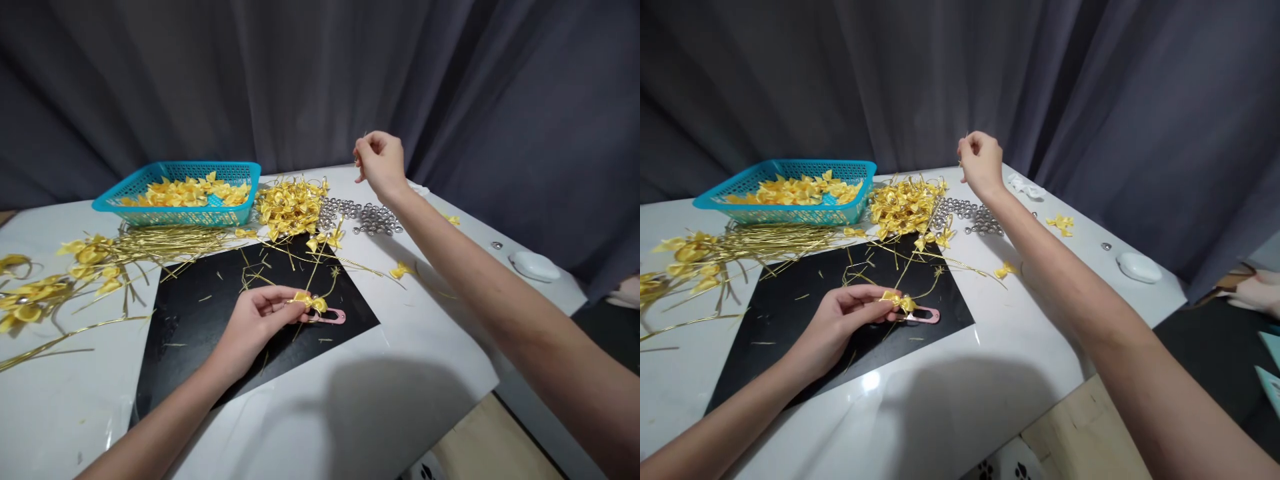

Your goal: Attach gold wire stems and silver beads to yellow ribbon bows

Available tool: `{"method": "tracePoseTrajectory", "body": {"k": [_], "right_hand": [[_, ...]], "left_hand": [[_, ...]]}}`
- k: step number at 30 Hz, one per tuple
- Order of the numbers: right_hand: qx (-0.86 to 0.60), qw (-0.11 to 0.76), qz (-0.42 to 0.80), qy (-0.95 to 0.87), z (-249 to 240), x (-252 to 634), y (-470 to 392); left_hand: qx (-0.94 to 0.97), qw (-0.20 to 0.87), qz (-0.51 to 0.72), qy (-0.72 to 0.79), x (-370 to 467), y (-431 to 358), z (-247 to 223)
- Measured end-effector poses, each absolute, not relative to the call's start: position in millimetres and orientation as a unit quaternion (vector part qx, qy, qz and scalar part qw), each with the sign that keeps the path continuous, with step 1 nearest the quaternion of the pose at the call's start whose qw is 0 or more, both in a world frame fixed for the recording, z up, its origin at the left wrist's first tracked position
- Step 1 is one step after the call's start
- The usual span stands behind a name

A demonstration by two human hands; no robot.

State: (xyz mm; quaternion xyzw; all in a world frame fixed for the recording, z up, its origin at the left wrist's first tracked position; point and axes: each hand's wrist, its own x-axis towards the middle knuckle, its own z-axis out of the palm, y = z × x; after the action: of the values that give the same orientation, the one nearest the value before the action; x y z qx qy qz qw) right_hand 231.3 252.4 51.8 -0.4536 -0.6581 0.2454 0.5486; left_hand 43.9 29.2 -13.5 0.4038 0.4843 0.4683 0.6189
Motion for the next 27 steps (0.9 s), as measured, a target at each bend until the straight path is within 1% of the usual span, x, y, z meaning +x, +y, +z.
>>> {"method": "tracePoseTrajectory", "body": {"k": [3, 8, 16, 22, 24, 27], "right_hand": [[-0.484, 0.553, 0.095, -0.672, 52, 234, 259], [-0.478, 0.555, 0.033, -0.68, 61, 237, 261], [-0.492, 0.53, 0.024, -0.69, 63, 234, 261], [-0.507, 0.513, 0.04, -0.692, 63, 231, 262], [-0.513, 0.506, 0.047, -0.692, 63, 231, 264], [-0.521, 0.492, 0.059, -0.695, 63, 229, 268]], "left_hand": [[0.408, 0.62, 0.465, 0.483, 43, 28, -12], [0.419, 0.606, 0.461, 0.494, 44, 30, -11], [0.437, 0.592, 0.455, 0.501, 45, 30, -12], [0.486, 0.523, 0.488, 0.502, 45, 31, -11], [0.483, 0.538, 0.481, 0.495, 45, 31, -12], [0.466, 0.594, 0.466, 0.462, 42, 32, -14]]}}
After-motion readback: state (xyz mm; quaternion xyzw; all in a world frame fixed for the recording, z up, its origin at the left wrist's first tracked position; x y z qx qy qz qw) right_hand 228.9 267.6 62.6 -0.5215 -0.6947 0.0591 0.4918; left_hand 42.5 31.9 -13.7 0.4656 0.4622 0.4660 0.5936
